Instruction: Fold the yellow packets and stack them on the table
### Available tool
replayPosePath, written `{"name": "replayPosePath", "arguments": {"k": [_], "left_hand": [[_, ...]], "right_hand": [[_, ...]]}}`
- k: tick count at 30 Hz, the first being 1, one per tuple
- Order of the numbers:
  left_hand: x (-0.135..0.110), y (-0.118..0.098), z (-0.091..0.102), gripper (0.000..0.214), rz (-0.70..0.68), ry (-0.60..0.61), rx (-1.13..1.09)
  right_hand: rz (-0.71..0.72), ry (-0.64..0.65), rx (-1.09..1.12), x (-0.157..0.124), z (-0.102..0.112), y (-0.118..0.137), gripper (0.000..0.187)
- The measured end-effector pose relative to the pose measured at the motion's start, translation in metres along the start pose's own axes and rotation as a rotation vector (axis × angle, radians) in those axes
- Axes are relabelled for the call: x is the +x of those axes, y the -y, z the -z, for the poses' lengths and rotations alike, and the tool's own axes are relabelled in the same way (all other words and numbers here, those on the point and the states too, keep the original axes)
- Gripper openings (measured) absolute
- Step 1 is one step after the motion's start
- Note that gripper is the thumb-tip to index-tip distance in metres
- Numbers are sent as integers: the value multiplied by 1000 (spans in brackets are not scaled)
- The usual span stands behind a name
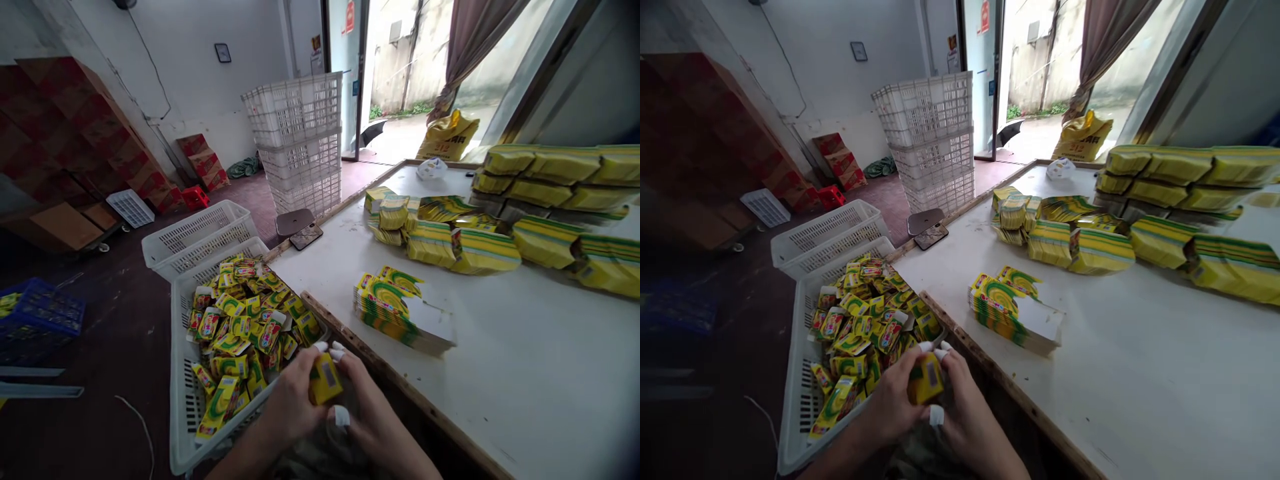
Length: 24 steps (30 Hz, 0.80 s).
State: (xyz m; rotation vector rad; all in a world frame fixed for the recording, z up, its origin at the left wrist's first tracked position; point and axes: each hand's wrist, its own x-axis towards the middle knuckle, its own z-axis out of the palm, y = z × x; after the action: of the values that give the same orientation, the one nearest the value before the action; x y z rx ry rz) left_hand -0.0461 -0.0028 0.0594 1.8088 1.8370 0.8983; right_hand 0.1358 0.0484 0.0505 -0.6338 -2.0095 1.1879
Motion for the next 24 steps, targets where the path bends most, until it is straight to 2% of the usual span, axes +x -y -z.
{"name": "replayPosePath", "arguments": {"k": [2, 3, 5, 7, 10, 14, 16, 19, 24], "left_hand": [[3, 20, 18, 62, 104, -164, 143], [4, 33, 27, 67, 138, -270, 231], [1, 57, 40, 76, 162, -356, 346], [-6, 74, 41, 70, 148, -317, 367], [-19, 79, 26, 56, 95, -180, 313], [-29, 70, 1, 50, 137, -27, 345], [-30, 72, -8, 45, 169, 32, 390], [-29, 85, -19, 34, 208, 71, 441], [-29, 101, -35, 32, 261, 91, 574]], "right_hand": [[-12, -138, -98, 5, 19, -6, 47], [-32, -226, -178, 10, 32, -9, 39], [-93, -407, -387, 20, 61, -14, 26], [-175, -505, -634, 33, 86, -19, 23], [-273, -501, -770, 48, 106, -28, 28], [-332, -441, -833, 57, 105, -39, 25], [-340, -439, -842, 58, 102, -43, 28], [-328, -460, -827, 59, 102, -46, 35], [-259, -550, -750, 61, 101, -50, 44]]}}
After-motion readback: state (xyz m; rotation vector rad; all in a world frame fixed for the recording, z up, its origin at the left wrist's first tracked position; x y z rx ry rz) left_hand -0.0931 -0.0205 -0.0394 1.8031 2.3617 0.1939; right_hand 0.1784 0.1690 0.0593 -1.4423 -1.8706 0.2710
